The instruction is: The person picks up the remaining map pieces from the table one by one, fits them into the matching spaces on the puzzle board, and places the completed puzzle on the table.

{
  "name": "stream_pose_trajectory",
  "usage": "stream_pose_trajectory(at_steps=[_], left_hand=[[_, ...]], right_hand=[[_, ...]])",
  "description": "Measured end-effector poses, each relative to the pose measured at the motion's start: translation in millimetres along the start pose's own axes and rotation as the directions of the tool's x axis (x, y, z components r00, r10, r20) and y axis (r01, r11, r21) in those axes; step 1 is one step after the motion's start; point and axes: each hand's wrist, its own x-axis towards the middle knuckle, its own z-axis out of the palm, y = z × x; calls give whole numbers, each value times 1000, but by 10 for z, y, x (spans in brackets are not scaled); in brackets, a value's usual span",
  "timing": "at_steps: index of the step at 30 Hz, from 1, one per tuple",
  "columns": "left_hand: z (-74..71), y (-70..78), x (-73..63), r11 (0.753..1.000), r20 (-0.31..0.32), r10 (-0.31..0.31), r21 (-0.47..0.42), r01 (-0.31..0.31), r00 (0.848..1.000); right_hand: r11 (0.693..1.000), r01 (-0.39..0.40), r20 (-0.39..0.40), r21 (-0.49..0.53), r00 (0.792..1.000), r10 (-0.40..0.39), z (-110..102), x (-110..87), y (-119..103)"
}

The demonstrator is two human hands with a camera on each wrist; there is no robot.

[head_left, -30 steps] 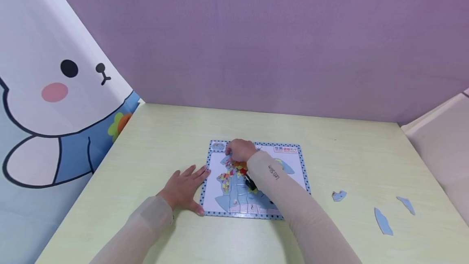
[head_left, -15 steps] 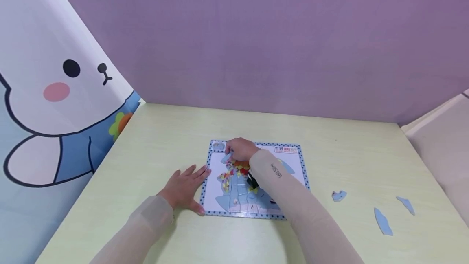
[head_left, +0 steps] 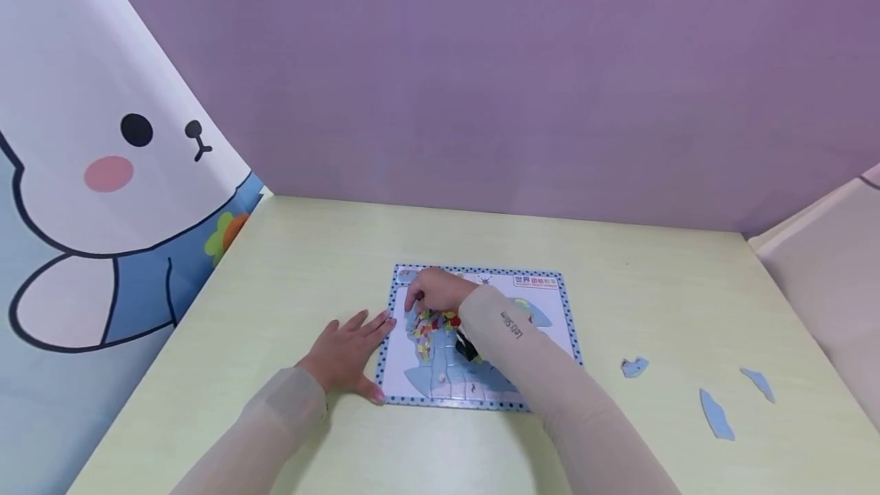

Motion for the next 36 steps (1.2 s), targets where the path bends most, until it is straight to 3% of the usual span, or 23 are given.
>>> stream_pose_trajectory(at_steps=[3, 9, 23, 36], left_hand=[[9, -3, 8, 1000, -2, 2, 0, -2, 1000], [28, -21, 31, 1000, -9, -5, 10, 5, 1000], [35, -32, 41, 1000, -7, -2, -19, 1, 1000], [30, -30, 37, 1000, 1, -1, -8, 1, 1000]], right_hand=[[1000, -12, 33, -25, 999, 13, 29, -4, -44], [994, -23, 25, -105, 999, 26, 44, 2, -82], [994, -43, 12, -103, 999, 45, 68, 55, -48], [975, -100, -5, -198, 995, 101, 84, 63, -39]])
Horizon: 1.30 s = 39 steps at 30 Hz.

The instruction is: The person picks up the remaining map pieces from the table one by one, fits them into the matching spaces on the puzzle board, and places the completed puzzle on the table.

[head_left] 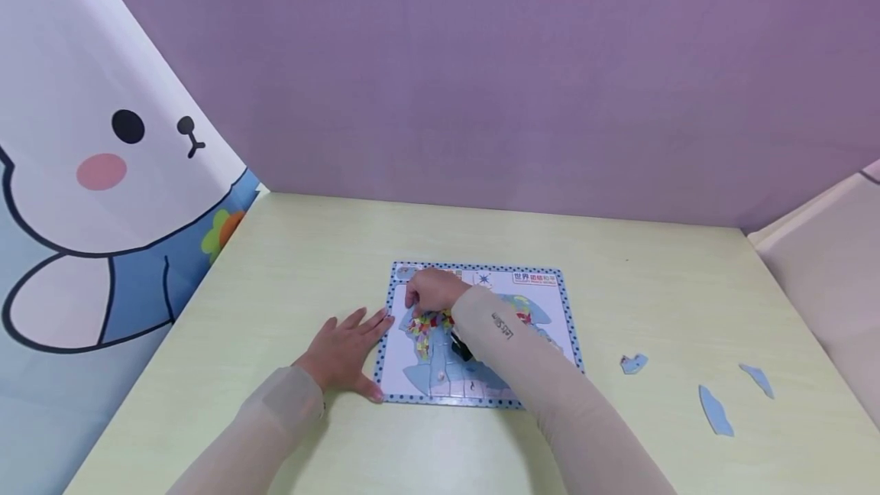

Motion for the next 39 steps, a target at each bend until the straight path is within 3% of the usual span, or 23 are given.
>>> stream_pose_trajectory(at_steps=[6, 11, 22, 32, 39], left_hand=[[8, 11, 9, 1000, 4, 21, 1, -21, 1000], [-16, -15, 22, 1000, 11, 21, 1, -21, 1000], [-31, -157, 98, 1000, 45, -3, -25, 4, 999], [-37, -270, 194, 1000, 51, -28, 6, 28, 998], [-63, -274, 233, 999, 54, -36, 20, 35, 998]], right_hand=[[1000, -16, -15, -4, 1000, 16, 31, -30, 43], [996, 10, -8, 83, 1000, -9, -9, -95, 130], [971, 27, -138, 238, 990, 7, -146, -333, 386], [977, -36, -170, 209, 983, 73, -210, -508, 668], [972, -110, -177, 209, 973, 148, -230, -741, 973]])
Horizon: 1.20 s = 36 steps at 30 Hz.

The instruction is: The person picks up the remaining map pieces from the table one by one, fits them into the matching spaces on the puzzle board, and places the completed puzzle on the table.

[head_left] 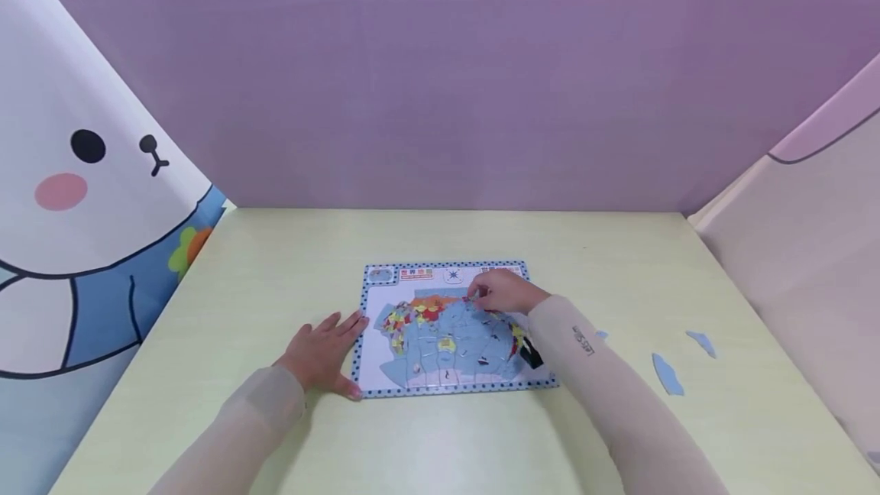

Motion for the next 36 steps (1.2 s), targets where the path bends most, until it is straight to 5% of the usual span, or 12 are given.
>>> stream_pose_trajectory(at_steps=[12, 20, 29, 36], left_hand=[[46, 7, 24, 1000, -4, 1, -16, -1, 1000], [66, -4, 31, 1000, -19, 20, -18, -20, 1000], [48, -33, 31, 999, -21, 34, -21, -34, 999], [58, -31, 27, 999, -30, 37, -38, -38, 999]], right_hand=[[992, -123, -34, 1, 992, 123, -202, -403, 616], [992, -109, -56, -67, 993, 106, -321, -712, 961], [991, -129, -67, 15, 989, 130, -324, -1023, 1236], [991, -126, -93, -37, 988, 122, -326, -1142, 1394]])
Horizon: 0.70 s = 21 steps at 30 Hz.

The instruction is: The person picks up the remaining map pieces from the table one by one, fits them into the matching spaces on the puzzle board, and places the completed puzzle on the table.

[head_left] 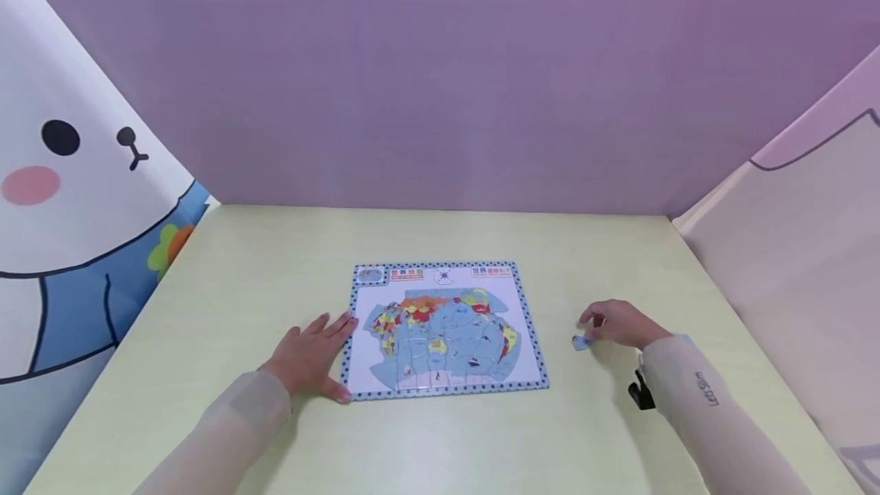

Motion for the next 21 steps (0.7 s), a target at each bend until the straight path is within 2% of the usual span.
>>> stream_pose_trajectory(at_steps=[7, 11, 14, 18, 21], left_hand=[[-2, -1, -18, 1000, -21, 13, -13, -14, 1000], [-3, -3, -26, 999, -20, 15, -28, -16, 1000], [2, -12, -21, 1000, -15, 11, -24, -12, 1000], [6, -21, -7, 999, -9, 15, -28, -15, 1000], [1, -23, -1, 999, 1, 10, -36, -10, 1000]], right_hand=[[999, -33, 2, -1, 999, 33, 43, -110, 91], [1000, -21, -14, 2, 1000, 21, 94, -158, 130], [999, -46, -38, -2, 998, 46, 123, -189, 148], [991, -125, -103, 54, 986, 130, 149, -227, 161], [983, -133, -142, 128, 978, 151, 177, -238, 160]])
